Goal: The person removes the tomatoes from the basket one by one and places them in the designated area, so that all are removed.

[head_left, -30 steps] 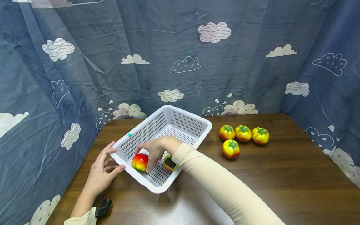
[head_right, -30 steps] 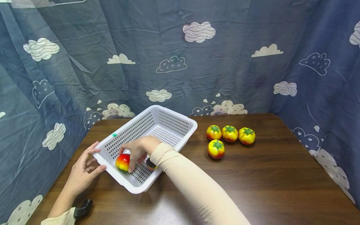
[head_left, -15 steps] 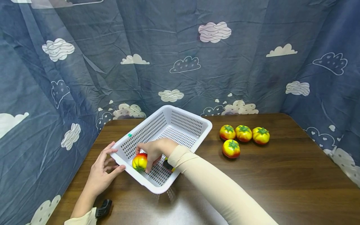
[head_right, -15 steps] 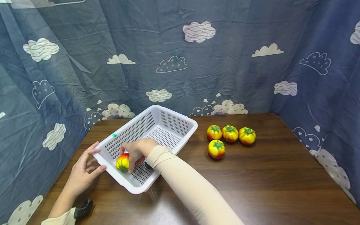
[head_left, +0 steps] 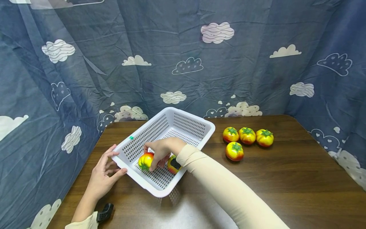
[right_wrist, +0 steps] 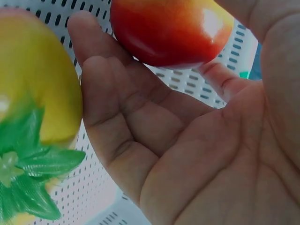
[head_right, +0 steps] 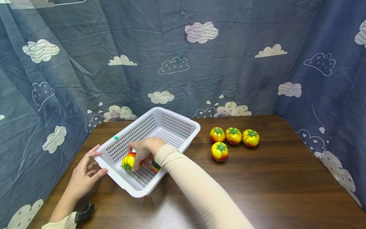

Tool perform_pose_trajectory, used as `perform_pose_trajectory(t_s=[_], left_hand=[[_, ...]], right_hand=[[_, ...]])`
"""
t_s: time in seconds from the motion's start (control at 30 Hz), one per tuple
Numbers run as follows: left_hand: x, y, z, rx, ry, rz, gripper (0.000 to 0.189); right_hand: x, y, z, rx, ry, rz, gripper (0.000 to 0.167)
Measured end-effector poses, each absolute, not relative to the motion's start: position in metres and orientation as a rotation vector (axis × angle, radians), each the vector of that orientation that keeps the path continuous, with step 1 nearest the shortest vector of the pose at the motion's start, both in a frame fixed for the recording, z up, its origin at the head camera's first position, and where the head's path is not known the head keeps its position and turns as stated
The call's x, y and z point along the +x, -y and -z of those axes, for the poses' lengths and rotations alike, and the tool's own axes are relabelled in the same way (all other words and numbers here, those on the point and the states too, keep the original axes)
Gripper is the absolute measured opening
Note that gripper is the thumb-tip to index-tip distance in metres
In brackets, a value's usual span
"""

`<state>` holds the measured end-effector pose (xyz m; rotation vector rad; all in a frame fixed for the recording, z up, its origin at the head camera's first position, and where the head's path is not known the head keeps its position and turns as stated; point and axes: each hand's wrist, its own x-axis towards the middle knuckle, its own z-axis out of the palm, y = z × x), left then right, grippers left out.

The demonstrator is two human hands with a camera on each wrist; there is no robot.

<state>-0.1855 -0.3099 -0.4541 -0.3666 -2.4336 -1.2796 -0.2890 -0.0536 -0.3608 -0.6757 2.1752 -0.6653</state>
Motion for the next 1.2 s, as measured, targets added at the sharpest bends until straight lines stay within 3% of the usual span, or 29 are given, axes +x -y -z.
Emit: perform_pose_trajectory(t_s=[1.2], left_hand=[[-0.184, 0.31, 0.454, -0.346, 2.45, 1.269, 0.065]], right_hand=[[-0.316, -0.01, 0.326, -0.84, -2.223, 0.745, 0.062]])
